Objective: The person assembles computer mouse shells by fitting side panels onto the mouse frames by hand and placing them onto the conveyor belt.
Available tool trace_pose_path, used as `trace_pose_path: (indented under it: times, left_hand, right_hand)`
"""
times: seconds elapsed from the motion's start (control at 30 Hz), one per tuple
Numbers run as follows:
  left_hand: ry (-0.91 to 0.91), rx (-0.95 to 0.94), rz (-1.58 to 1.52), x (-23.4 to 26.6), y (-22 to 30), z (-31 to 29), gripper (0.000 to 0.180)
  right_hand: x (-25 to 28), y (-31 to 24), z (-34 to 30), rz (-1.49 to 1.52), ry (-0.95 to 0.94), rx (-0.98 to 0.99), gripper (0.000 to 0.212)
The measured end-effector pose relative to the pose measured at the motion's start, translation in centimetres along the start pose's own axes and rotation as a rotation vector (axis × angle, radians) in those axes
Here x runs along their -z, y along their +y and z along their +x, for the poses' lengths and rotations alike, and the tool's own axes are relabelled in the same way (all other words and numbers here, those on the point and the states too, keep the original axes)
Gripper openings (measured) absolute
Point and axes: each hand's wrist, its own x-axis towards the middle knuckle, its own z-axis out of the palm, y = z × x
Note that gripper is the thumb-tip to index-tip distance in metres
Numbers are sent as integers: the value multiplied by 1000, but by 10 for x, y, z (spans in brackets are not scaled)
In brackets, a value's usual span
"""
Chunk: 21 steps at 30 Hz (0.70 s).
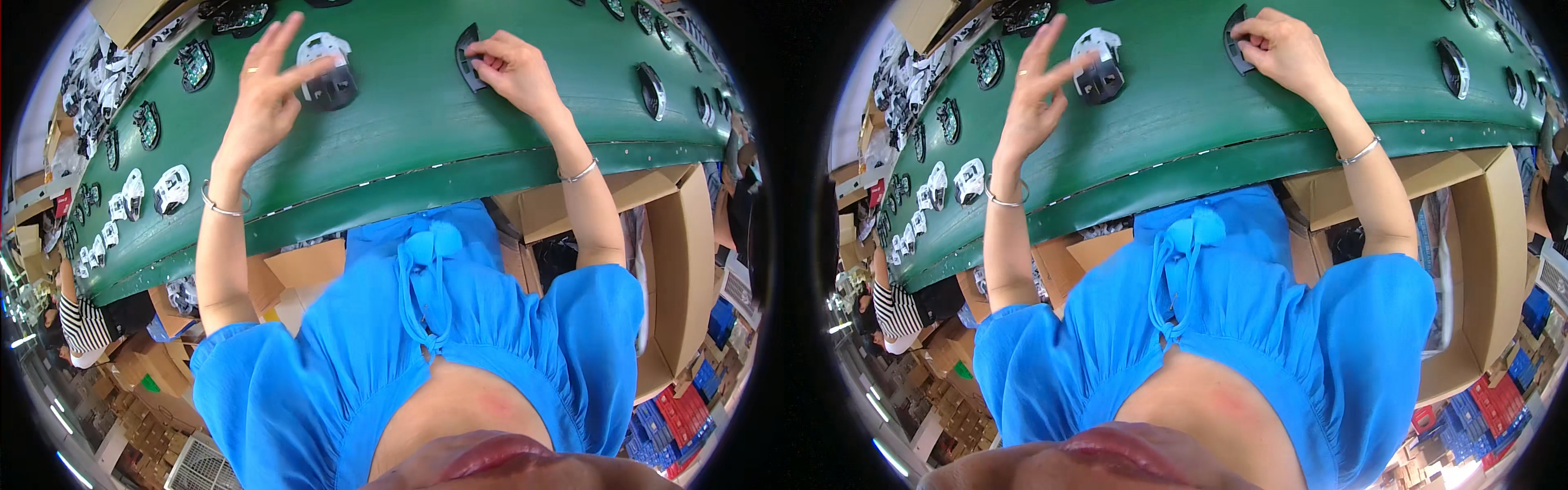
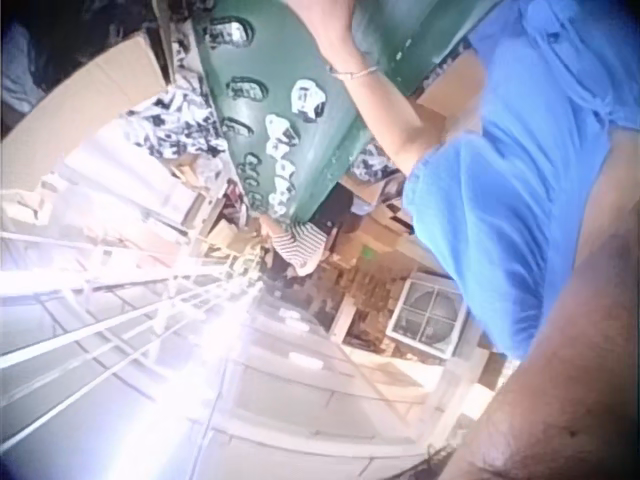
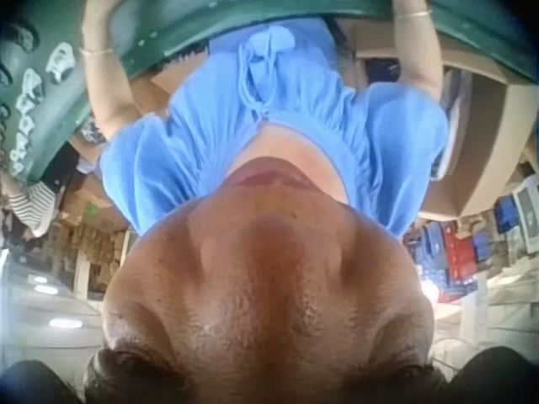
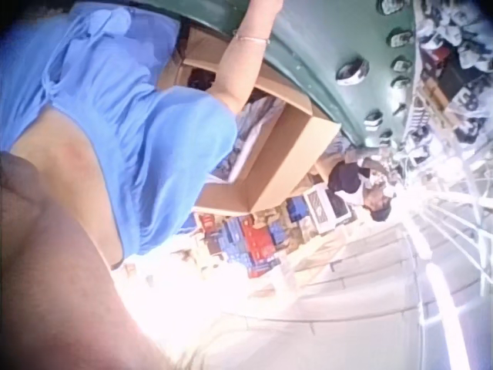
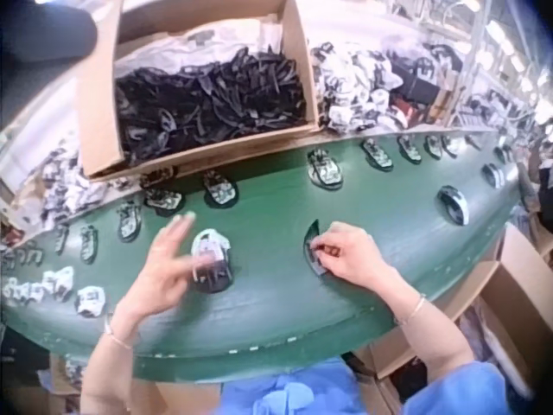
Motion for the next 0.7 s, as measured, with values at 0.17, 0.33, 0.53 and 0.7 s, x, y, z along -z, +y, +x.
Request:
trace_pose_path:
  times: [0.17, 0.33, 0.53, 0.7]
  left_hand:
    - [27, 1027, -280, -4, 26, -1, 46]
    - [-280, 1000, -139, -27, 37, 42, 77]
    - [-20, 960, -735, -31, 32, 35, 59]
    - [306, 919, -1981, -26, 60, 32, 39]
  right_hand:
    - [4, -6, 5, 89, 120, -396, 26]
    - [9, 1, 15, -27, -63, -445, 29]
    - [16, -22, 1, 497, 61, -500, 19]
    - [12, -83, 20, 1002, 120, -302, 10]
